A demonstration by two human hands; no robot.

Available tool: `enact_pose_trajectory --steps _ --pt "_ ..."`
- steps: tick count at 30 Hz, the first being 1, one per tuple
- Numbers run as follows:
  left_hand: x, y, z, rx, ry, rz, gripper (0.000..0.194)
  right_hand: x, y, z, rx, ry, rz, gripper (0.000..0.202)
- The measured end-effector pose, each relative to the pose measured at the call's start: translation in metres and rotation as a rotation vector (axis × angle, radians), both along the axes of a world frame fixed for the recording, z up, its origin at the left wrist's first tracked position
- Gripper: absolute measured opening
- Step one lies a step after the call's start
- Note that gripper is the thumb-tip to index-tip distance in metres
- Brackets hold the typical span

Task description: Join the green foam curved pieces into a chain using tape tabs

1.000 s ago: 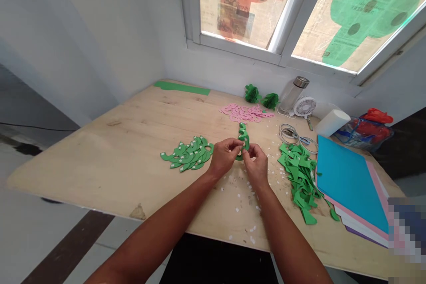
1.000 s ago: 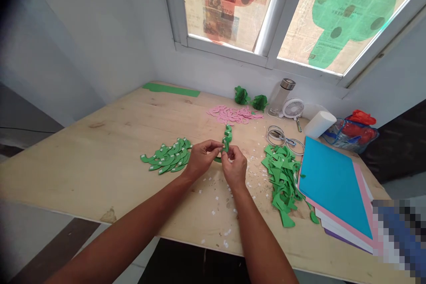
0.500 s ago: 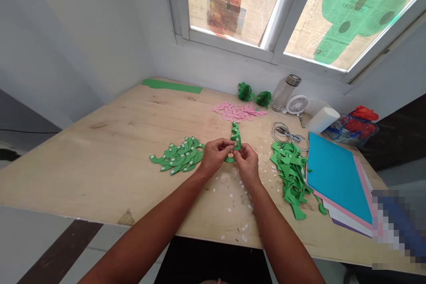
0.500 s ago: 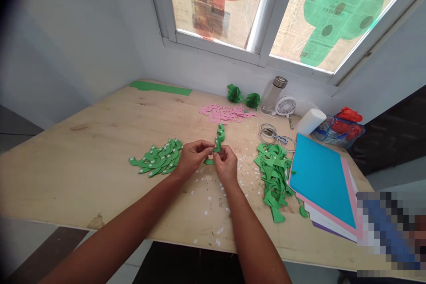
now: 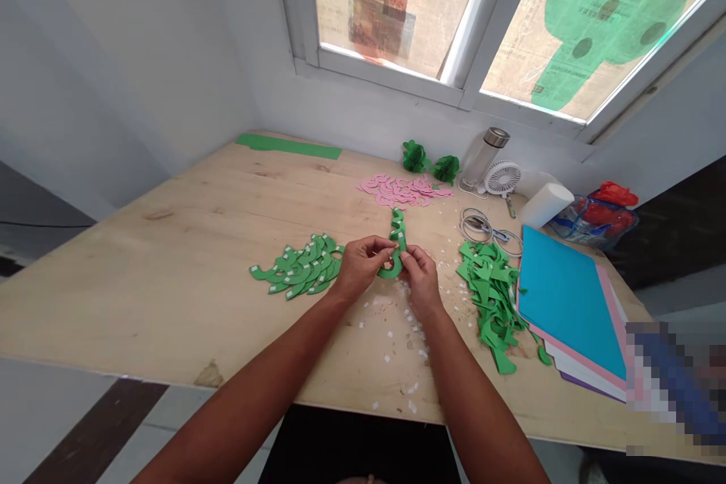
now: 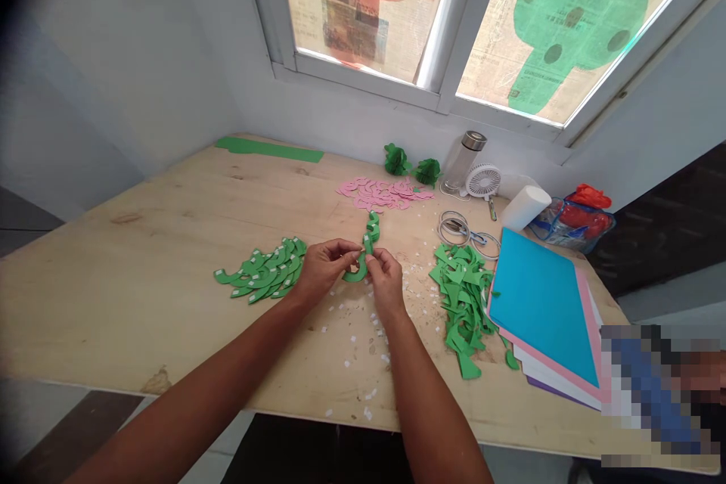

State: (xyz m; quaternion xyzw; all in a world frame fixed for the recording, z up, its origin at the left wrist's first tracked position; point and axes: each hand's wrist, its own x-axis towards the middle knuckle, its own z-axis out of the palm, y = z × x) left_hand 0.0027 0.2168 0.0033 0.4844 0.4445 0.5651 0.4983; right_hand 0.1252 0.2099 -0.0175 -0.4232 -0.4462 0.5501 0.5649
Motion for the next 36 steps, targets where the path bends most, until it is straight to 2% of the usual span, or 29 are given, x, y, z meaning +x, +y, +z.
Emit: enact_pose_trajectory --steps 8,11,15,19,23,24,25,27,29,32,36 --pt "0.002 0.002 -0.002 0.061 0.147 -0.007 0.018 0.001 0.002 0.001 -0.026 -0.099 -0.073 0.019" --pt "0.000 0.003 0.003 0.068 0.213 0.001 0.019 0.003 0.001 0.004 -0.045 -0.097 -0.097 0.023" --pt "-0.009 0.003 0.019 0.073 0.324 0.039 0.016 0.004 0.000 0.005 -0.059 -0.075 -0.126 0.024" --pt "-0.039 -0.006 0.035 0.056 0.448 0.067 0.012 0.005 0.000 0.003 -0.040 -0.055 -0.112 0.020" --pt "-0.092 -0.018 0.036 -0.001 0.615 0.176 0.009 0.004 0.001 0.002 -0.046 -0.056 -0.115 0.019" --pt "-0.105 -0.020 0.035 -0.032 0.688 0.225 0.007 0.004 0.001 0.002 -0.044 -0.057 -0.115 0.019" --pt "-0.117 -0.023 0.032 -0.105 0.882 0.280 0.007 0.004 0.001 0.002 -0.041 -0.057 -0.114 0.019" --pt "-0.136 -0.027 0.027 -0.246 1.159 0.290 0.011 0.003 0.001 0.003 -0.037 -0.055 -0.107 0.019" --pt "-0.145 -0.030 0.023 -0.335 1.273 0.215 0.017 0.003 0.001 0.003 -0.036 -0.049 -0.098 0.019" --pt "-0.146 -0.031 0.017 -0.366 1.355 0.180 0.023 0.003 -0.001 0.004 -0.038 -0.036 -0.105 0.018" --pt "-0.145 -0.030 0.011 -0.360 1.365 0.197 0.015 0.003 -0.001 0.003 -0.044 -0.034 -0.120 0.020"
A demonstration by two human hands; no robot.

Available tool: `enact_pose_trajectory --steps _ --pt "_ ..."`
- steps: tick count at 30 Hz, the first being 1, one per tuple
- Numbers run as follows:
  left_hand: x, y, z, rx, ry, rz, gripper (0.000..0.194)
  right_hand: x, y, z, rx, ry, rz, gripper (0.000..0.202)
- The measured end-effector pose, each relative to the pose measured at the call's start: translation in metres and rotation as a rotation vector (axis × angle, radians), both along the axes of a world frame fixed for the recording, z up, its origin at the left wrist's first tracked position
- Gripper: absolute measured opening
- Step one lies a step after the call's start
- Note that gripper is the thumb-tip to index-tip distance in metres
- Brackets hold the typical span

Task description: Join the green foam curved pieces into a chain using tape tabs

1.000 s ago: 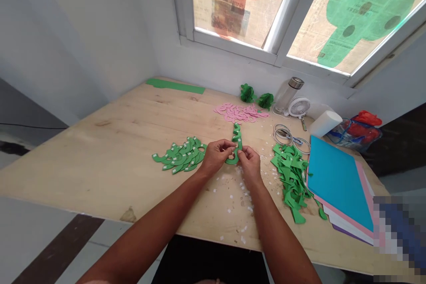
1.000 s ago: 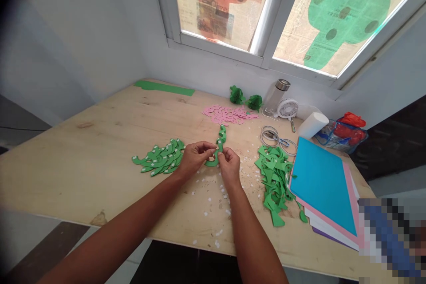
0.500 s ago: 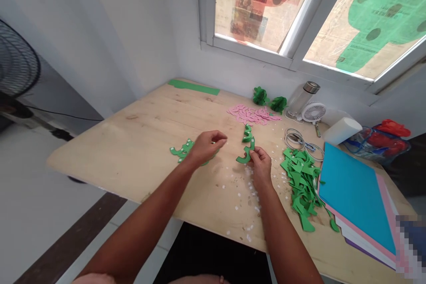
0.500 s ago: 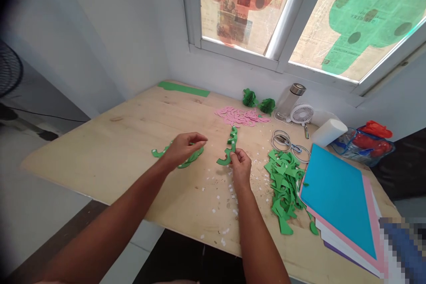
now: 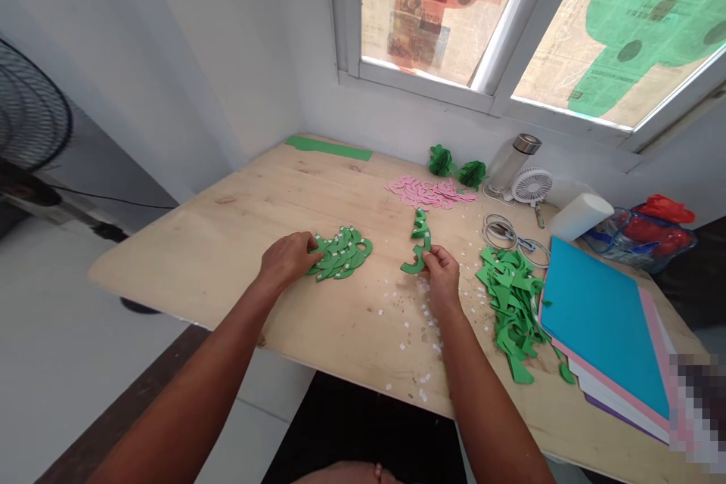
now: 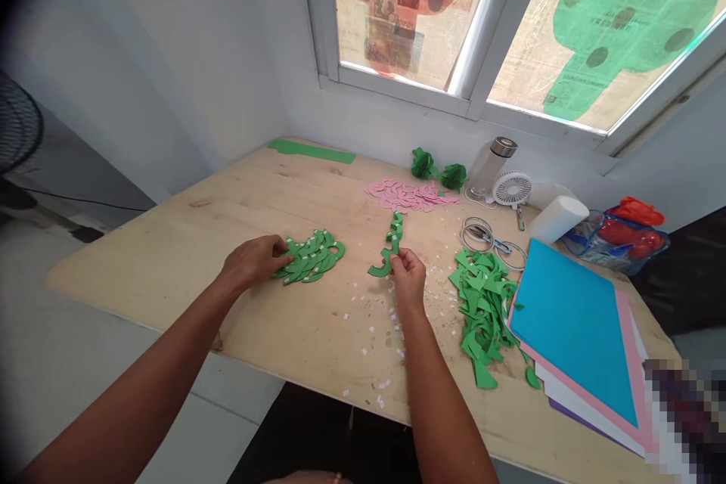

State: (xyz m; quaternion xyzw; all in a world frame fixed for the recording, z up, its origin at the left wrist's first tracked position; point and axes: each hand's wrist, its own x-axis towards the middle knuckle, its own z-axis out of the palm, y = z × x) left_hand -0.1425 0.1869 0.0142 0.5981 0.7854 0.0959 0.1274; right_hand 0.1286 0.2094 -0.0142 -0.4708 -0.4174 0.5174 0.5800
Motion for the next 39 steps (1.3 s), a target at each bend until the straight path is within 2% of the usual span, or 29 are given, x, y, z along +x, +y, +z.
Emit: enact_pose_trajectory --steps 5,12,14,16,18,23,27,31,39 --pt "-0.002 -0.005 -0.001 0.079 -0.077 0.055 0.005 0.000 0.001 -0.001 0.012 -0.013 0.014 0.020" --pt "-0.002 -0.024 0.020 0.230 -0.117 0.101 0.004 -0.001 0.001 0.000 0.010 0.000 0.022 0.017" --pt "0.001 -0.026 0.025 0.317 -0.269 0.096 0.002 -0.001 0.001 -0.001 0.010 0.002 0.018 0.017" --pt "0.009 -0.026 0.029 0.377 -0.603 0.052 0.005 -0.002 0.001 -0.001 0.010 -0.006 0.018 0.017" --pt "0.023 -0.024 0.031 0.359 -0.917 0.001 0.013 -0.002 0.001 0.000 0.012 -0.017 0.021 0.018" --pt "0.067 -0.011 0.030 0.264 -1.242 -0.077 0.017 -0.001 0.000 0.001 -0.002 -0.014 0.024 0.020" --pt "0.092 0.000 0.026 0.144 -1.348 -0.205 0.024 -0.001 0.000 0.001 0.000 -0.026 0.034 0.021" --pt "0.104 0.010 0.023 0.089 -1.433 -0.298 0.030 -0.002 0.000 0.002 -0.012 -0.009 0.032 0.020" --pt "0.120 0.018 0.014 0.102 -1.413 -0.294 0.015 -0.003 0.000 0.000 -0.011 0.016 0.046 0.017"
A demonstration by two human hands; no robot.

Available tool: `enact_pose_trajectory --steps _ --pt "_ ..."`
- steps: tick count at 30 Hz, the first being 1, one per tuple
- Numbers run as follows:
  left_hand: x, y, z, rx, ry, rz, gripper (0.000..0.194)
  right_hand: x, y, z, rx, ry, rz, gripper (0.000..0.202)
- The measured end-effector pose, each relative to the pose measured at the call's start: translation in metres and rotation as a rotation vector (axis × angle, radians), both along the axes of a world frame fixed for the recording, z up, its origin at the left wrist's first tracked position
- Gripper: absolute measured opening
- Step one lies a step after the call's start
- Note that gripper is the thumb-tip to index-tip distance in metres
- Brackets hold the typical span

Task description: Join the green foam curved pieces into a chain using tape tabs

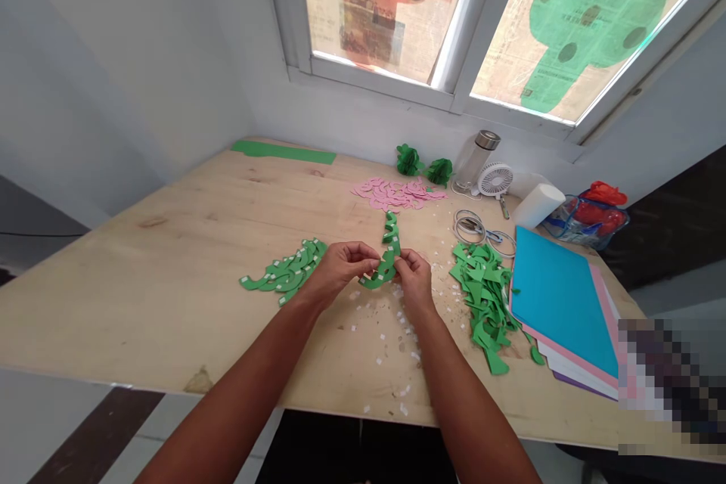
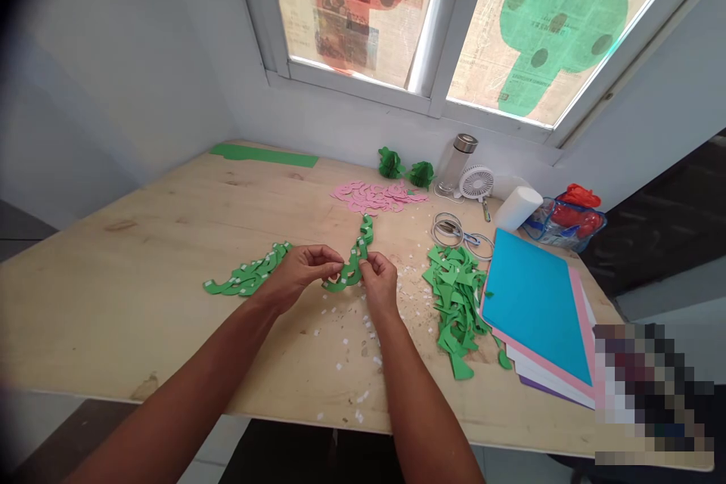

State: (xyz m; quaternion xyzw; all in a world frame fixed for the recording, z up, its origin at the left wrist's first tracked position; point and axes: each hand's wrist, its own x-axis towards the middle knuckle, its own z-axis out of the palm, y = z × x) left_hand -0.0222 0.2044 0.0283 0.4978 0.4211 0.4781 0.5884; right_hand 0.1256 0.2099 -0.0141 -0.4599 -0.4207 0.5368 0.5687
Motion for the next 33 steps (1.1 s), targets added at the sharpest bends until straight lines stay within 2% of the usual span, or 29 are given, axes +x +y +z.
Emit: enact_pose_trajectory --steps 6,19,26,33 --pt "0.009 -0.004 -0.005 -0.012 -0.026 0.108 0.015 -0.002 0.001 0.000 -0.005 0.018 0.006 0.016" --pt "0.011 -0.004 -0.009 -0.058 -0.028 0.138 0.018 -0.004 0.002 -0.006 0.022 -0.006 0.020 0.012" --pt "0.012 -0.001 -0.016 -0.018 0.055 0.194 0.019 -0.005 0.000 -0.002 0.012 -0.014 0.034 0.013" --pt "0.011 0.000 -0.016 0.024 0.137 0.247 0.021 -0.005 -0.001 0.002 0.042 -0.064 0.053 0.016"
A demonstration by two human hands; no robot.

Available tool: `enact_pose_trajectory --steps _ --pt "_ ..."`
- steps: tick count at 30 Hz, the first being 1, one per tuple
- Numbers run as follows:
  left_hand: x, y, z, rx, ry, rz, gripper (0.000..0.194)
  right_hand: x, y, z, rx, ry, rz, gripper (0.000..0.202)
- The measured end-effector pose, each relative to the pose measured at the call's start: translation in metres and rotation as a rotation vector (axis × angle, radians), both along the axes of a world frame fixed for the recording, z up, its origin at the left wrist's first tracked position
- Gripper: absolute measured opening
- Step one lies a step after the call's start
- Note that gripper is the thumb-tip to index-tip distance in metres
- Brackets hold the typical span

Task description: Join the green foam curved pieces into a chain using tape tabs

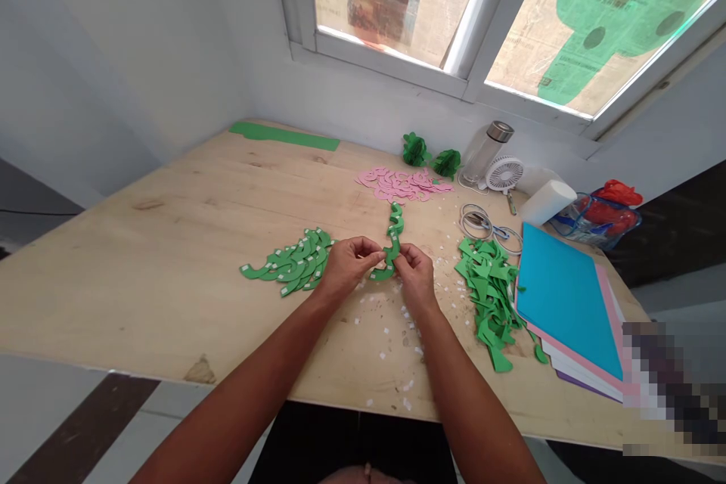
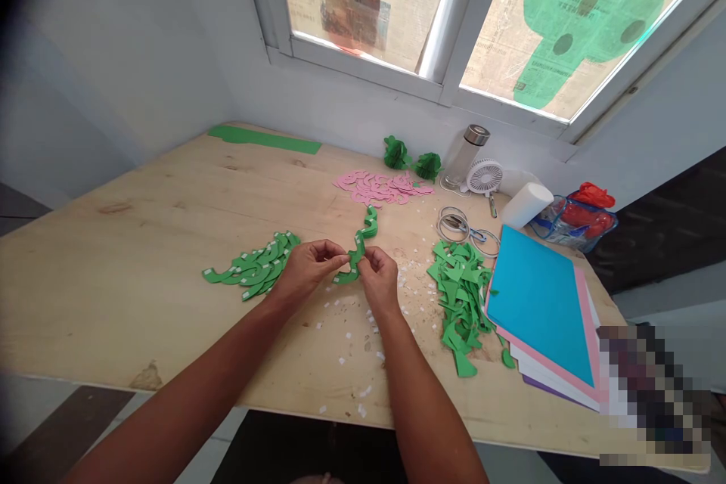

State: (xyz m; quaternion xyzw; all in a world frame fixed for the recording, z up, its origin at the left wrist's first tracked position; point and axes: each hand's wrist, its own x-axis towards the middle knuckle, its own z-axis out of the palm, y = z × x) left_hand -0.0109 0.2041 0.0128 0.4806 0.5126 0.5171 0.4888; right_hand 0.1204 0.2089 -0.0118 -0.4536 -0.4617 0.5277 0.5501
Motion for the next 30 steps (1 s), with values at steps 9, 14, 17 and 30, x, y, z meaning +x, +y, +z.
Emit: enact_pose_trajectory --steps 9,14,17,30 --pt "-0.0003 0.0002 -0.0003 0.006 0.003 0.010 0.019 0.0003 -0.0003 0.0008 0.010 -0.046 0.018 0.016" --pt "0.0003 -0.0009 0.0009 0.003 0.008 0.004 0.019 0.0006 -0.0003 -0.0003 0.019 -0.043 0.027 0.015" --pt "0.0007 -0.0014 0.0008 0.005 0.000 0.008 0.020 0.0006 -0.0001 0.0001 0.022 -0.043 0.030 0.014" --pt "0.0001 -0.0003 -0.0003 0.009 0.007 0.004 0.022 0.0013 -0.0020 0.0029 0.040 -0.097 0.034 0.019"
